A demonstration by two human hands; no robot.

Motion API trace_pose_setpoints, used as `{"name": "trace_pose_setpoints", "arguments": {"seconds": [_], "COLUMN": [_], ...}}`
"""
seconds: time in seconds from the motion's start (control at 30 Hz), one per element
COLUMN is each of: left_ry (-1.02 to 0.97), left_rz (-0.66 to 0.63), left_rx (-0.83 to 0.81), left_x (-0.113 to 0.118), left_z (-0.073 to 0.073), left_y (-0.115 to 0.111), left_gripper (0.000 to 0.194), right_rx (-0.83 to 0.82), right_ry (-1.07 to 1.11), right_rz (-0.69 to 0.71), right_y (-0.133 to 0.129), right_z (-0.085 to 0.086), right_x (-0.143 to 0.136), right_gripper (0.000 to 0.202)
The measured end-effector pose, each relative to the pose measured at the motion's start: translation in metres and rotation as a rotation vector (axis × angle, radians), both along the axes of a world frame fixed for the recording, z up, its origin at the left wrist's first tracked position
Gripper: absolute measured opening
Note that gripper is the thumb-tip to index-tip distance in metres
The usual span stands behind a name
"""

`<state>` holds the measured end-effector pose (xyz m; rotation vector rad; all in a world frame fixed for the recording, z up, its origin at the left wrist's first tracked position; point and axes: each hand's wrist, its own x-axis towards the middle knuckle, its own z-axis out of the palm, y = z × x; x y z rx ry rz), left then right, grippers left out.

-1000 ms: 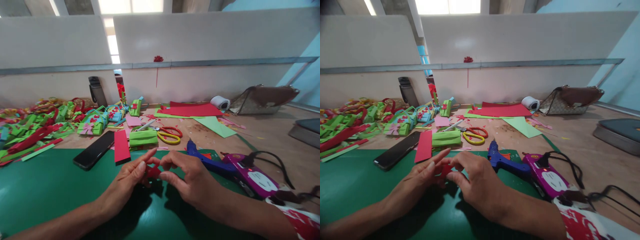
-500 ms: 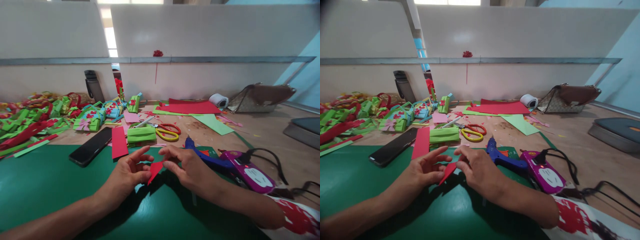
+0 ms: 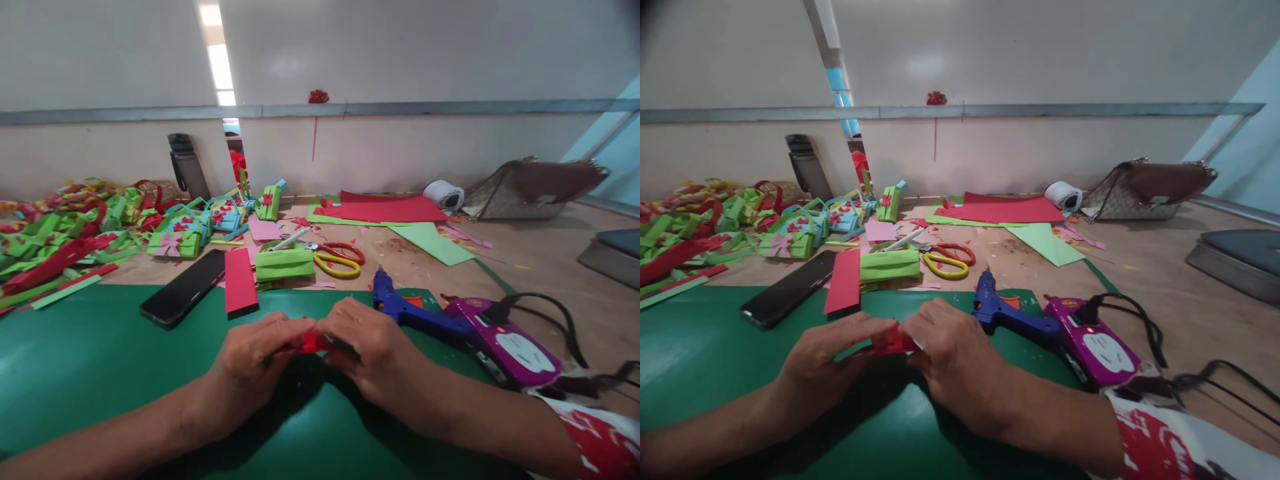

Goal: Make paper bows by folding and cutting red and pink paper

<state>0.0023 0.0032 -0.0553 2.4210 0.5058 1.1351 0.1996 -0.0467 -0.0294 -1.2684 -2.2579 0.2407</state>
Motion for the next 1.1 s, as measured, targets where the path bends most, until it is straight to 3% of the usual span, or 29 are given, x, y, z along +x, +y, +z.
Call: {"name": "trace_pose_setpoints", "arguments": {"seconds": [0.13, 0.27, 0.47, 0.73, 0.93, 1.1], "left_ry": [0.007, 0.053, 0.271, 0.328, 0.366, 0.402], "left_rz": [-0.137, -0.226, -0.130, -0.014, 0.088, 0.030], "left_rx": [0.045, 0.002, 0.083, 0.231, 0.102, 0.000], "left_x": [-0.002, -0.004, -0.004, -0.017, -0.026, -0.028], "left_z": [-0.005, -0.008, -0.003, -0.010, -0.009, -0.010], "left_y": [0.003, 0.005, 0.006, -0.004, -0.009, -0.009], "left_gripper": [0.026, 0.027, 0.024, 0.018, 0.021, 0.024], "right_rx": [0.214, 0.223, 0.179, -0.008, -0.072, -0.109], "right_ry": [-0.141, -0.238, -0.277, -0.151, -0.112, -0.055], "right_rz": [0.026, 0.081, 0.221, 0.186, 0.174, 0.137], "right_y": [-0.004, -0.002, -0.002, -0.003, -0.003, -0.001], "right_z": [-0.009, -0.013, -0.017, -0.017, -0.015, -0.015], "right_x": [-0.002, -0.002, -0.001, -0.001, 0.000, -0.002], "right_gripper": [0.017, 0.021, 0.028, 0.022, 0.025, 0.023]}}
